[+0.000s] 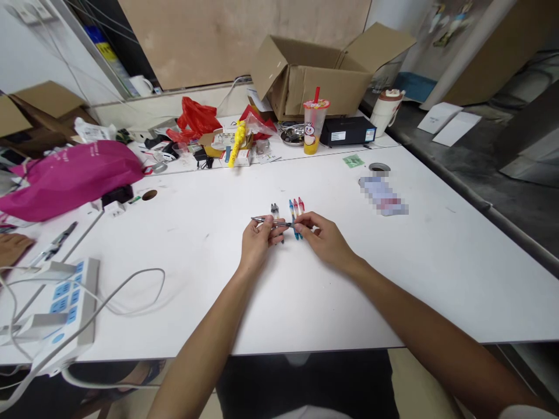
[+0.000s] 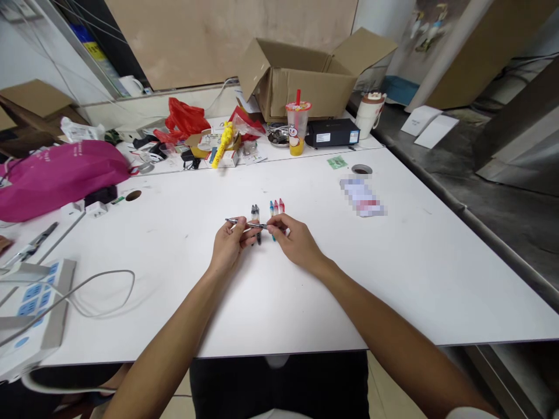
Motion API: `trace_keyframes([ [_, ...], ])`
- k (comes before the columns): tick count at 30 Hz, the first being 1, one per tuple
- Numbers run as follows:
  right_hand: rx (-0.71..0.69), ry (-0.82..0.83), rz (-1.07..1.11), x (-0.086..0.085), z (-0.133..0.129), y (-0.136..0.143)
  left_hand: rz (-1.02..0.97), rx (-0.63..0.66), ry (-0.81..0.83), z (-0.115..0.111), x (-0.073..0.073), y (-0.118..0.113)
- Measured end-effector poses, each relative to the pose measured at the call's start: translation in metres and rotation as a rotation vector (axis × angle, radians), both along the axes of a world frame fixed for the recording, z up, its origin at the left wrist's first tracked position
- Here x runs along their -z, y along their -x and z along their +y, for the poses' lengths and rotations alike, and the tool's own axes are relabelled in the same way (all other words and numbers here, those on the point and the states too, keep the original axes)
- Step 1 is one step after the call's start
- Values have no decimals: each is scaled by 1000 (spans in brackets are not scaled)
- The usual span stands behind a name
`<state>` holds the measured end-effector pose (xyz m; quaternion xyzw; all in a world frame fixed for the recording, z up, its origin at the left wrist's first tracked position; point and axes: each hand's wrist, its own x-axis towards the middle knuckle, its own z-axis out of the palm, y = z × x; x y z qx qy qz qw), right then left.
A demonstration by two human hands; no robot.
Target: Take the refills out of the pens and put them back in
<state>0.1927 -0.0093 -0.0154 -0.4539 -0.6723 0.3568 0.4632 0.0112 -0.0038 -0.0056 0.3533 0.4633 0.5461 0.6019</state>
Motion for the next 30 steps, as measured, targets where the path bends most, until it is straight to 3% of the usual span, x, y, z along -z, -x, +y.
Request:
trace_keyframes([
  [4,-5,-235,-57,-5,-1,-3,-4,-1,18,2,1,1],
  [6,0,-271,-45,-6,-1,-3,-41,-13,30,3,2,1],
  [11,47,-186,-2,-8,1,-6,-141,-85,55,5,-2,3],
  [21,217,-37,189,-20,13,-31,-117,-195,-15,11,-5,16],
  [25,140,19,295,-9,17,-29,-117,-189,-20,10,-7,15],
  [30,-9,143,221,-2,12,-21,-87,-152,-33,8,-7,11],
])
